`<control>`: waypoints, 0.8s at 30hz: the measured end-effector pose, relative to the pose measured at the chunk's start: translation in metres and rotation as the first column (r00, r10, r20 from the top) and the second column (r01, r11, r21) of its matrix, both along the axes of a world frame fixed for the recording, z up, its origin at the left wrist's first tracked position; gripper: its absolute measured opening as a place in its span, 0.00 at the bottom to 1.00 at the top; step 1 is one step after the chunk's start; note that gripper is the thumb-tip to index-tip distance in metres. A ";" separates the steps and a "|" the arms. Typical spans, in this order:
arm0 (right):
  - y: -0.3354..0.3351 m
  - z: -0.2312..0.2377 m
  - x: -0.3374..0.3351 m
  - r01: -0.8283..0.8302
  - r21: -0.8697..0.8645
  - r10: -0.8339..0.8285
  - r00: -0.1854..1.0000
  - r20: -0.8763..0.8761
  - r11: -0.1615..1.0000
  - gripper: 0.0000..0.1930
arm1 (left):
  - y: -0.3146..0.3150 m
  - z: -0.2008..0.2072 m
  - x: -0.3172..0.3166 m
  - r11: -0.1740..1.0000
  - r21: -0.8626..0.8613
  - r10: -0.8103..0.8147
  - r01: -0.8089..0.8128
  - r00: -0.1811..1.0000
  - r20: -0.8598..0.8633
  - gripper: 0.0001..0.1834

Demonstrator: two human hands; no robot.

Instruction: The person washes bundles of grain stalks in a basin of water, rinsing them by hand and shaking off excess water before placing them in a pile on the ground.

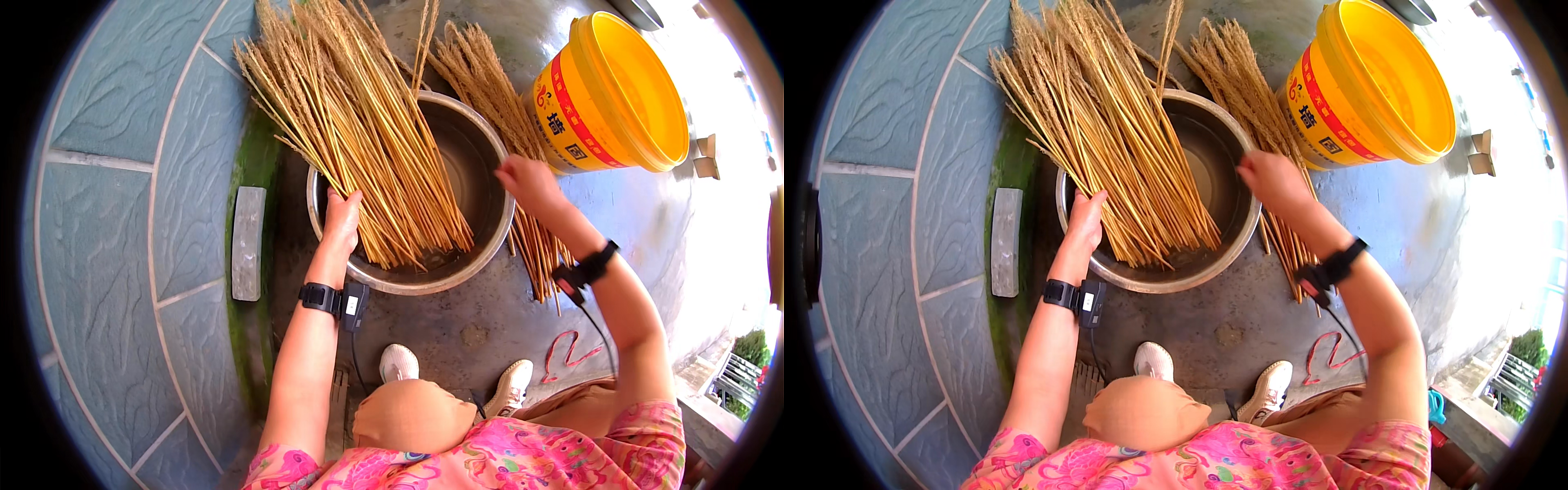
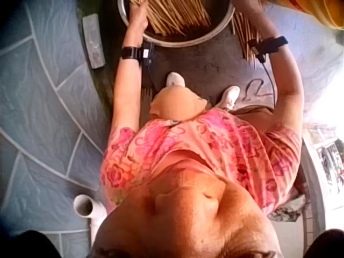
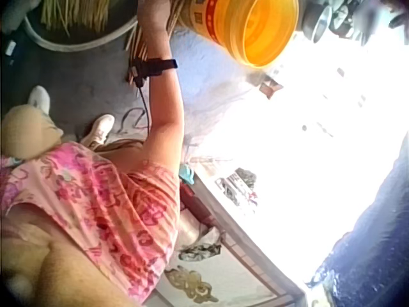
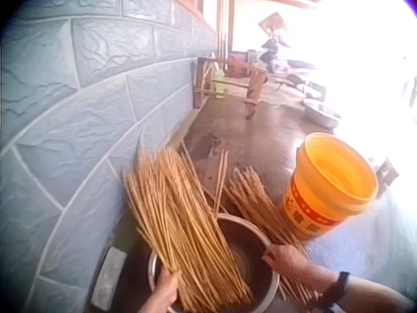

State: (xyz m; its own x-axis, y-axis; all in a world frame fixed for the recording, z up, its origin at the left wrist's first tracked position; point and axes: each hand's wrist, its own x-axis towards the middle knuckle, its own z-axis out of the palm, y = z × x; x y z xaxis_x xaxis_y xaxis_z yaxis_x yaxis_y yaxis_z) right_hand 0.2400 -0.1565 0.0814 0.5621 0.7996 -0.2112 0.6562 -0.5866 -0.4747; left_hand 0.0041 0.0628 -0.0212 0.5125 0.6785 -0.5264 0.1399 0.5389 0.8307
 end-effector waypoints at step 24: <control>0.058 -0.045 0.003 -0.032 -0.424 -0.001 0.997 -0.079 0.905 0.33 | -0.001 0.004 0.009 1.000 0.002 0.010 -0.010 0.999 -0.035 0.26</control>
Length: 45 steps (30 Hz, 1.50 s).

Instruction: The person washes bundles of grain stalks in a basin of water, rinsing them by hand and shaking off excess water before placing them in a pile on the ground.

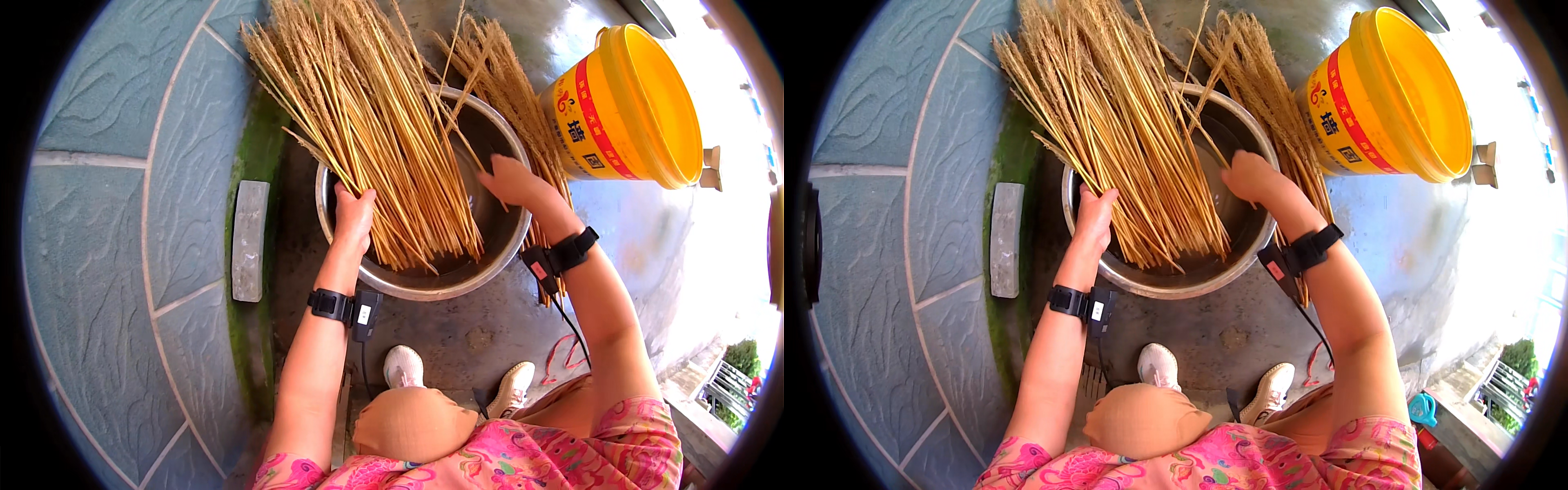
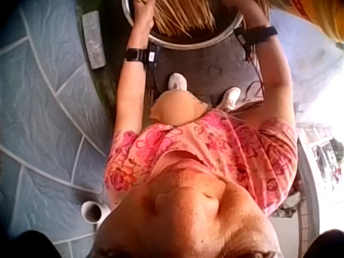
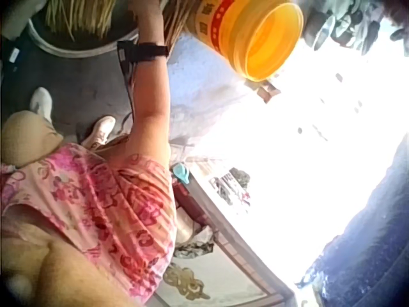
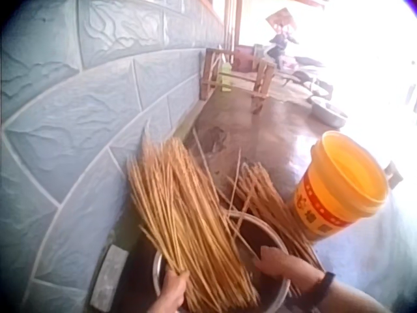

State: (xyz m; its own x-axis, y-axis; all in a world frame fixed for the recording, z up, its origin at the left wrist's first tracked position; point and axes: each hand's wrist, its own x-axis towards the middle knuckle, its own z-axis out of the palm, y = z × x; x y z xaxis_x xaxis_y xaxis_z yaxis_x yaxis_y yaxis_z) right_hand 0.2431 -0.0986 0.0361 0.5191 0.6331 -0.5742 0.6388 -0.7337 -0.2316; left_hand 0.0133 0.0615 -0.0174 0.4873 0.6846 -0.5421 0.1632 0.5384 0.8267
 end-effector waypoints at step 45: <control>0.069 -0.067 -0.125 0.432 0.572 -0.264 0.897 -0.356 0.697 0.29 | -0.040 -0.005 0.012 0.919 -0.394 0.113 -0.018 0.969 0.218 0.29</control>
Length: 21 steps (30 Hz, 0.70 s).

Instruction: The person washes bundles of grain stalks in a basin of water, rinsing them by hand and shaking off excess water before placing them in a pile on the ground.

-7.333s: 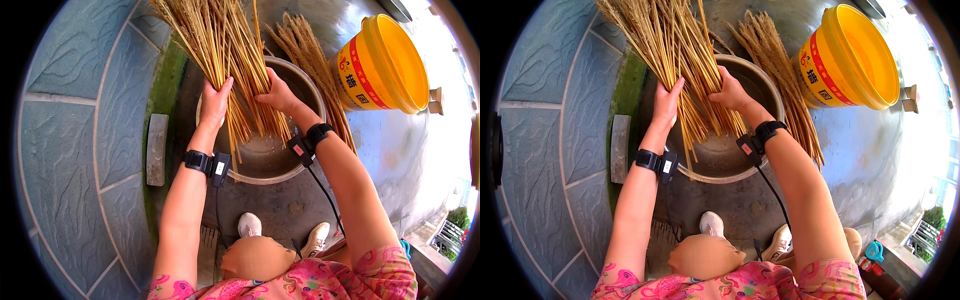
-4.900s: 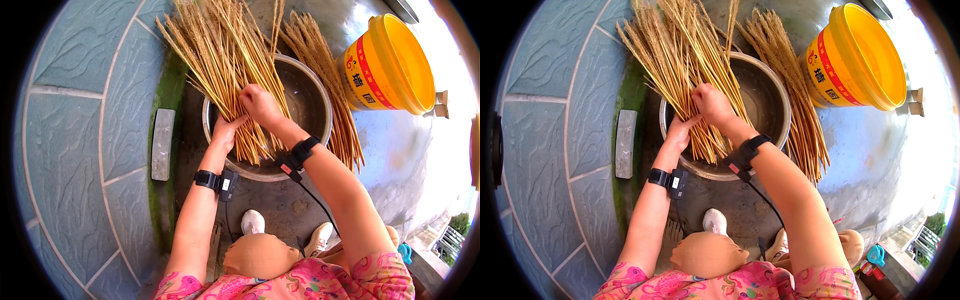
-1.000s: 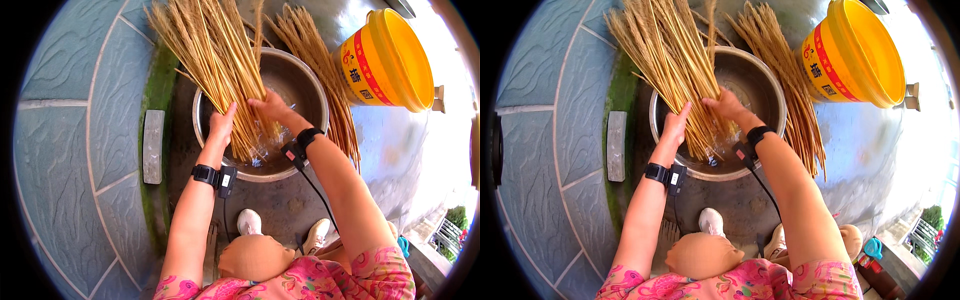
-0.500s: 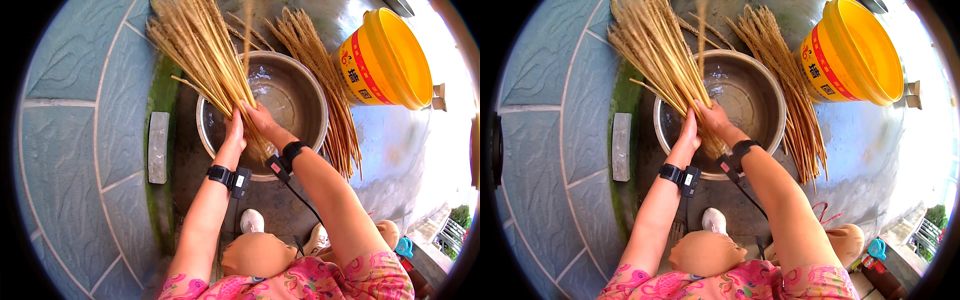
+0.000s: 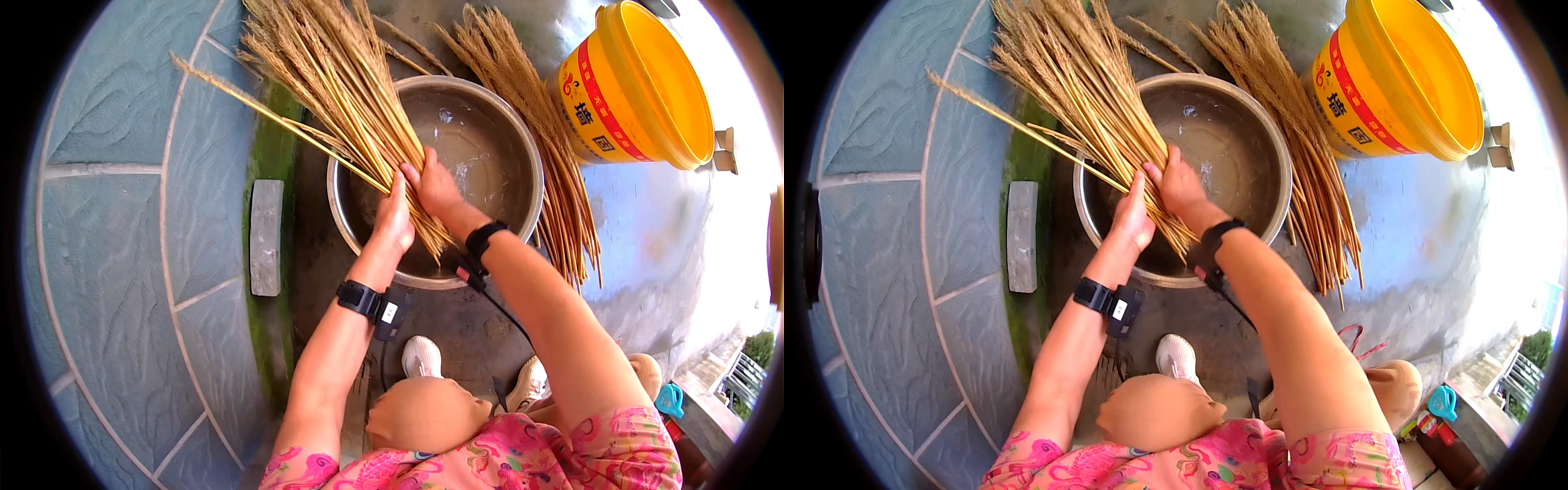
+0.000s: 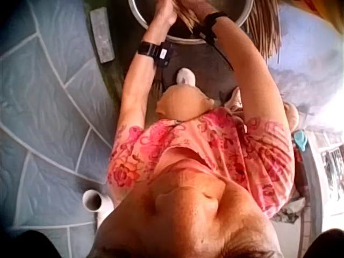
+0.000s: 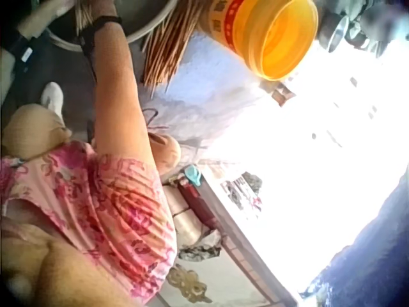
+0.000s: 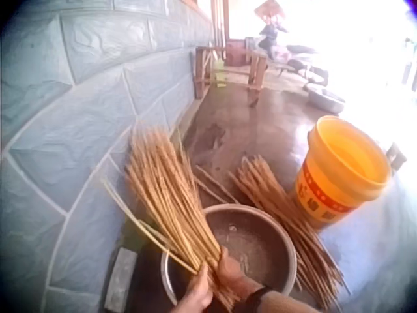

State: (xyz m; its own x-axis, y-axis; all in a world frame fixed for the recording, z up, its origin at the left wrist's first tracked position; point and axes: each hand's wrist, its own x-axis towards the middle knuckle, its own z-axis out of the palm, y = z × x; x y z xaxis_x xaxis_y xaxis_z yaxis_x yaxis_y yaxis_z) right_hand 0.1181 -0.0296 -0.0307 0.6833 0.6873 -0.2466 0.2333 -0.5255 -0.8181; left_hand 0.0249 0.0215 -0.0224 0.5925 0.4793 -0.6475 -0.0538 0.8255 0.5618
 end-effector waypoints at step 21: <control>-0.019 0.018 -0.057 0.248 0.065 -0.214 0.920 -0.327 0.967 0.40 | -0.026 -0.002 -0.013 0.929 -0.237 -0.315 0.285 0.943 -0.103 0.44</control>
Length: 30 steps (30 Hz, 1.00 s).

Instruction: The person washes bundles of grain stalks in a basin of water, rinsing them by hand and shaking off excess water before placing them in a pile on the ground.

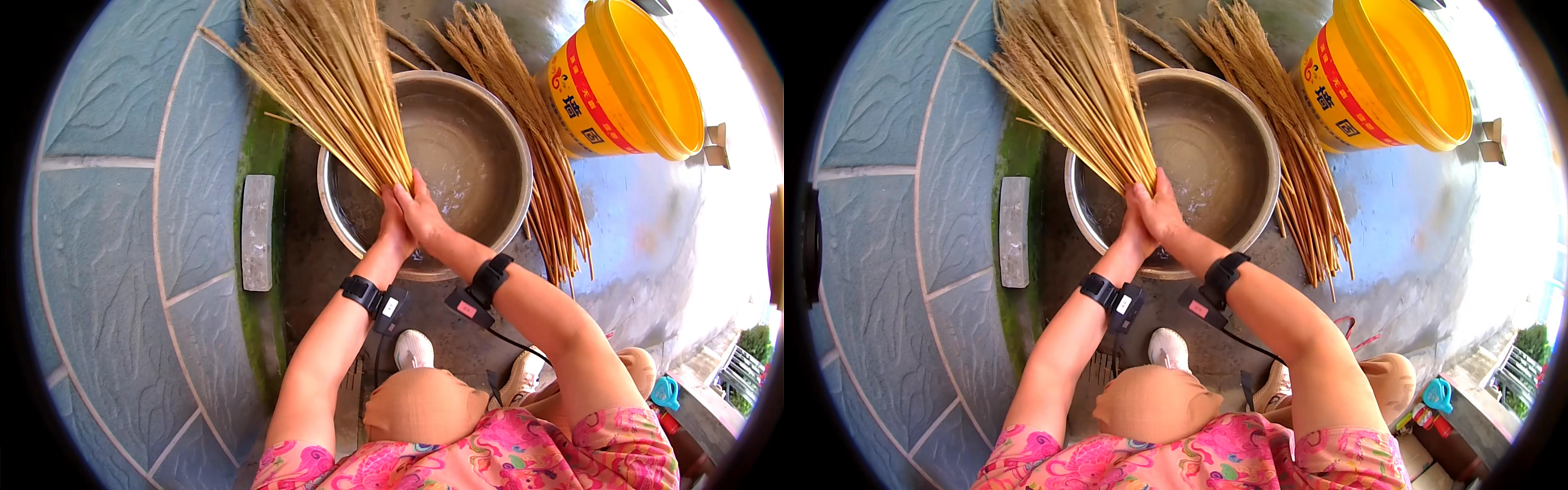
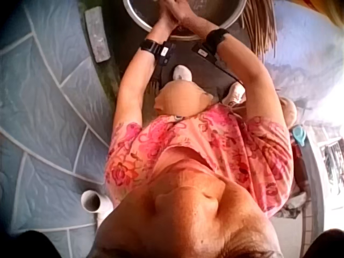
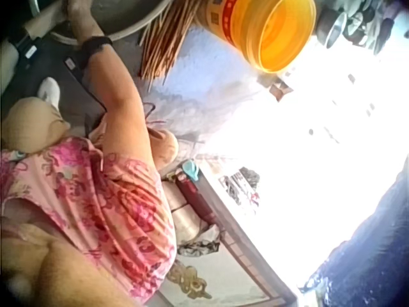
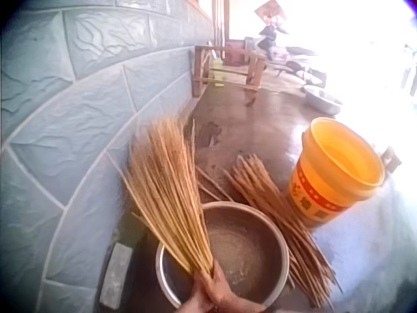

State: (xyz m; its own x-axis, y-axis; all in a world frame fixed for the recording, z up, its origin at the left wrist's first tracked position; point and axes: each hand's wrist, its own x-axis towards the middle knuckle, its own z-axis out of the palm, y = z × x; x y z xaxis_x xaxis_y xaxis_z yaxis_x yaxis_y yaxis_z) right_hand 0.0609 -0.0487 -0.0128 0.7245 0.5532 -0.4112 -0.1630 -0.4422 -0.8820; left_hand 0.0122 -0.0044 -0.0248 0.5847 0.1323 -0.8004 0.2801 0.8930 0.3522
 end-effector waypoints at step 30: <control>0.006 0.030 0.112 -0.342 -0.559 0.454 0.888 0.071 0.756 0.29 | 0.062 0.009 -0.018 0.970 0.240 0.003 0.020 0.996 -0.094 0.32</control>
